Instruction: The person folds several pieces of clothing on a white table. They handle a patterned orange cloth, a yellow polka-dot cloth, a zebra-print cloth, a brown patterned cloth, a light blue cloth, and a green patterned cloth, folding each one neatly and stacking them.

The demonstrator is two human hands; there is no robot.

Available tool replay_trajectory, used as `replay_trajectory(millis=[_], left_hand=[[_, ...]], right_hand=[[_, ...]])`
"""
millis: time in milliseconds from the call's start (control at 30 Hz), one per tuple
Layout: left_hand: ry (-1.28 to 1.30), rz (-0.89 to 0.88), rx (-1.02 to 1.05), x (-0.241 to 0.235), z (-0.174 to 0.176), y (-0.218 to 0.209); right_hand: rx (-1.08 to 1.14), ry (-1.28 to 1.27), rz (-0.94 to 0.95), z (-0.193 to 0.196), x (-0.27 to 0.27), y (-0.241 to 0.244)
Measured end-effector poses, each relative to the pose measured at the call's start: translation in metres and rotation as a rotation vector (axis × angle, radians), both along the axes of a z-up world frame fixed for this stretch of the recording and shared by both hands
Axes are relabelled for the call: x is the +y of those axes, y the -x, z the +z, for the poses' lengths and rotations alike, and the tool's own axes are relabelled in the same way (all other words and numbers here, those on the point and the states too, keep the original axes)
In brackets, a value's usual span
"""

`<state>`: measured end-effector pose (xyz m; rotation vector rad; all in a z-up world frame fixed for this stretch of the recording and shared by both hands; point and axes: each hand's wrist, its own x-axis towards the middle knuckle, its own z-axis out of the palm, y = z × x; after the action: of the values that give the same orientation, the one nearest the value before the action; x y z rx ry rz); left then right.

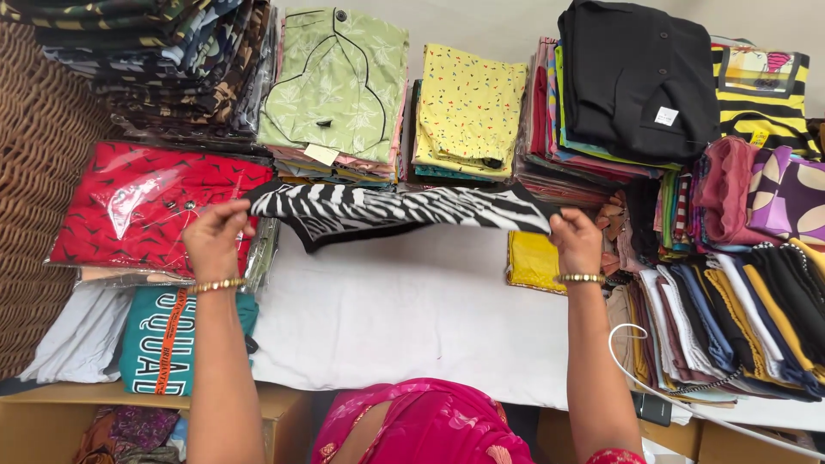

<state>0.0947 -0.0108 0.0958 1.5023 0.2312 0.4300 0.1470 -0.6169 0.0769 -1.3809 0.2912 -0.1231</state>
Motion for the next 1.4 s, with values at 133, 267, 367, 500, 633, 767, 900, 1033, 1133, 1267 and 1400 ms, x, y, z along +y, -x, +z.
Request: replay_trajectory(millis=[133, 267, 367, 500, 633, 767, 900, 1033, 1133, 1267, 1400], left_hand=[[0.030, -0.062, 0.101, -0.002, -0.019, 0.041], [-0.076, -0.124, 0.299, -0.005, -0.045, 0.082], [-0.060, -0.143, 0.392, -0.006, -0.073, 0.107], [-0.066, -0.165, 0.535, -0.009, -0.109, 0.136], [-0.076, -0.214, 0.559, 0.000, -0.167, 0.169], [-0.052, -0.247, 0.646, -0.010, -0.177, 0.193], [-0.016, -0.149, 0.664, -0.025, -0.177, 0.204], [-0.029, -0.172, 0.685, -0.023, -0.171, 0.206], [0.003, -0.167, 0.660, -0.013, -0.167, 0.212], [0.002, -0.072, 0.575, -0.006, -0.153, 0.220], [0.019, -0.041, 0.530, -0.001, -0.157, 0.235]], right_hand=[[-0.003, 0.054, -0.006, -0.034, -0.013, 0.044], [0.074, 0.183, 0.024, -0.077, -0.027, 0.090], [0.113, 0.094, 0.051, -0.110, -0.036, 0.119], [0.268, 0.150, 0.106, -0.136, -0.039, 0.148], [0.318, 0.146, 0.151, -0.169, -0.046, 0.172], [0.363, 0.176, 0.195, -0.177, -0.045, 0.191], [0.464, 0.064, 0.230, -0.171, -0.040, 0.198], [0.578, 0.157, 0.288, -0.156, -0.035, 0.191], [0.568, 0.260, 0.320, -0.153, -0.041, 0.189], [0.522, 0.218, 0.265, -0.139, -0.044, 0.186], [0.498, 0.148, 0.232, -0.129, -0.039, 0.188]])
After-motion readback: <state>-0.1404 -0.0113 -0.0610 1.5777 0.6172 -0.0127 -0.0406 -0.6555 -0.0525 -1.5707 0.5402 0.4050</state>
